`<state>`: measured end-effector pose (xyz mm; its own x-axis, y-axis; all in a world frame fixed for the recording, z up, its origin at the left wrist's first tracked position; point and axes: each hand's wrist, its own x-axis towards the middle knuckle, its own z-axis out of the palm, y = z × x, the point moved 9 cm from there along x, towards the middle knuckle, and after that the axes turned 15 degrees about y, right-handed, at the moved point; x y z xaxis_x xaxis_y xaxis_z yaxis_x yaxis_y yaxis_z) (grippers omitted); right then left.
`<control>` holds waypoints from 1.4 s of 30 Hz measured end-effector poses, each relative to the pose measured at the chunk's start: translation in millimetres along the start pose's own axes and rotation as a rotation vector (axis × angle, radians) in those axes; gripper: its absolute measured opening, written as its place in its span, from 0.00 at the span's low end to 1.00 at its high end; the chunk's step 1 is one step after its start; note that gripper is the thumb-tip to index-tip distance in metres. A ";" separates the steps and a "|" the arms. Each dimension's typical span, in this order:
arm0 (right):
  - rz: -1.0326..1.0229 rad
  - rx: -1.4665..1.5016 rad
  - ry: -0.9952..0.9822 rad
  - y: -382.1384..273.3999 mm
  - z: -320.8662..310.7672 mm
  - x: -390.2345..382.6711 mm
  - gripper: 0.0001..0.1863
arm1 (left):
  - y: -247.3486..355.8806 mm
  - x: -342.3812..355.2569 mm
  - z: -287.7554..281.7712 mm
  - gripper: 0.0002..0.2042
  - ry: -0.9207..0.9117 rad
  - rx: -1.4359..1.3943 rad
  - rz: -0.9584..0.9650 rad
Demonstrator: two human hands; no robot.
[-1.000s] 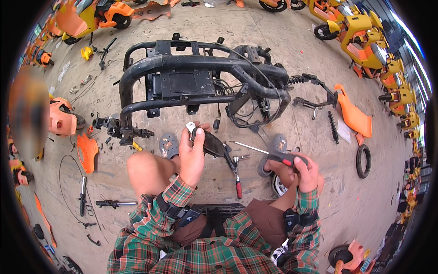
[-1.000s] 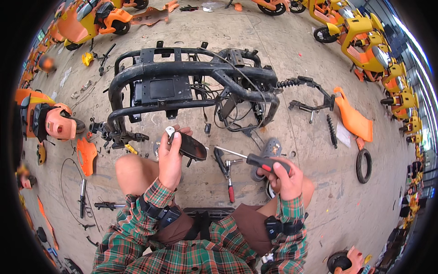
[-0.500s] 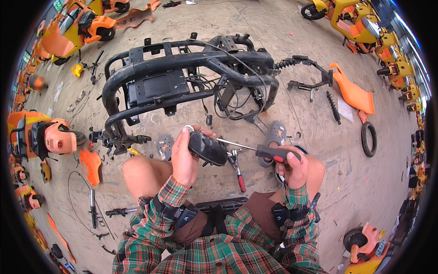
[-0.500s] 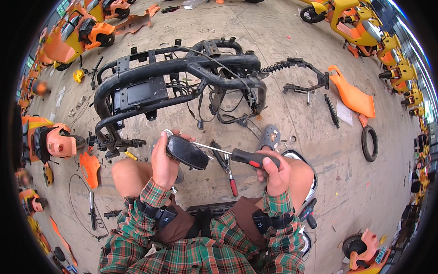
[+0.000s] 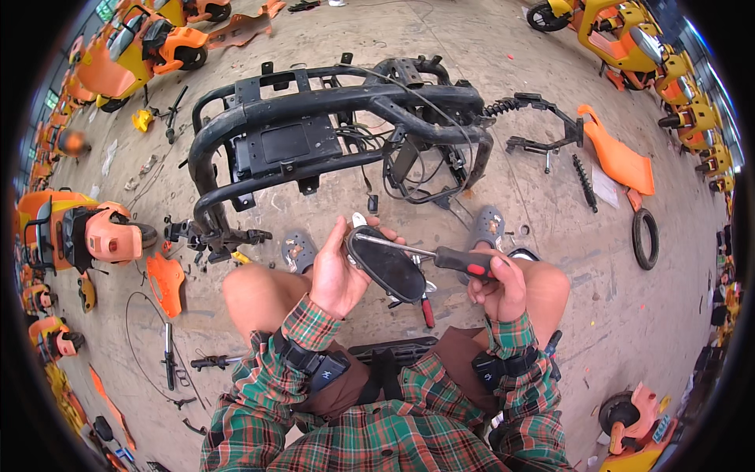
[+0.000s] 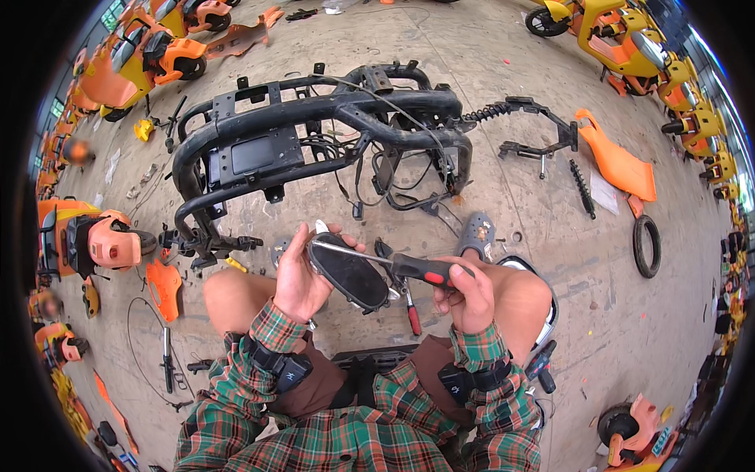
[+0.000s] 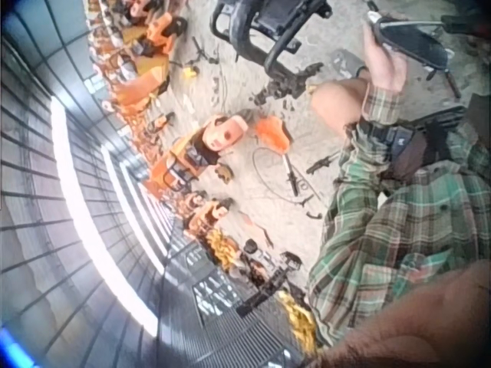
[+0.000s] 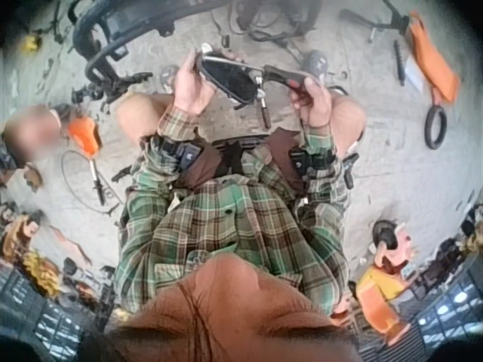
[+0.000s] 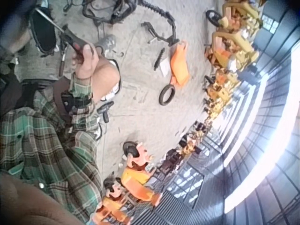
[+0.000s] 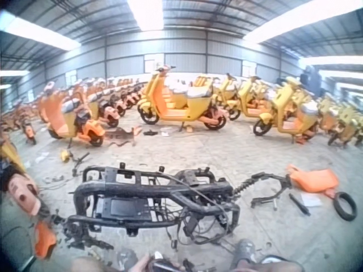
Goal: The person holds a black plastic panel and uses a screwdriver to tighten a screw on it while sitting on the floor in a warehouse full of scooters.
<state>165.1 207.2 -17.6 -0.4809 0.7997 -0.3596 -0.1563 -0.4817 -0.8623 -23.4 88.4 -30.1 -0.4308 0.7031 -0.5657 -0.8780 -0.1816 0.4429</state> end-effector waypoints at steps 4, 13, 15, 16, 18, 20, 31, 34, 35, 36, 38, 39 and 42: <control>0.025 0.014 -0.021 6.0 6.6 1.0 0.22 | 0.3 0.9 -7.2 0.29 0.016 0.022 0.002; 0.016 -0.142 -0.008 7.1 14.7 -0.8 0.25 | 0.9 -0.7 -6.5 0.31 0.022 0.080 0.014; 0.013 -0.149 -0.007 7.5 14.7 -1.0 0.25 | 0.4 -0.2 -7.5 0.31 0.027 0.078 0.014; 0.010 -0.155 -0.006 7.8 14.3 -1.0 0.25 | 0.1 0.2 -8.2 0.31 0.031 0.077 0.014; 0.012 -0.135 -0.028 8.8 12.2 0.0 0.24 | 0.0 -0.7 -7.5 0.31 0.033 0.076 0.007; 0.015 -0.113 -0.051 9.0 12.9 -0.4 0.22 | -0.2 -0.9 -7.7 0.31 0.035 0.076 0.000; -0.021 -0.154 -0.036 6.3 11.8 -1.1 0.23 | 2.1 -1.4 -8.4 0.29 0.059 0.072 0.013; -0.026 -0.175 -0.027 5.9 10.8 -0.9 0.23 | 2.6 -0.7 -8.5 0.29 0.047 0.080 0.024; -0.027 -0.178 -0.025 5.1 11.4 -1.4 0.23 | 2.5 -0.5 -8.4 0.29 0.045 0.078 0.022; -0.032 -0.181 -0.020 4.4 11.4 -1.7 0.23 | 3.3 -0.6 -8.4 0.29 0.050 0.084 0.034; -0.036 -0.184 -0.015 3.8 10.5 -1.5 0.23 | 3.8 -0.8 -7.8 0.29 0.054 0.092 0.045; -0.043 -0.183 -0.017 3.9 10.0 -1.0 0.23 | 4.9 -0.8 -9.3 0.28 0.077 0.096 0.061; -0.057 -0.181 -0.013 3.1 9.2 -0.9 0.22 | 6.5 -2.0 -11.3 0.27 0.110 0.113 0.082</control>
<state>157.1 201.7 -16.7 -0.4871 0.8186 -0.3044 -0.0268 -0.3624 -0.9317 -30.6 78.0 -33.9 -0.5257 0.6085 -0.5945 -0.8126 -0.1525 0.5625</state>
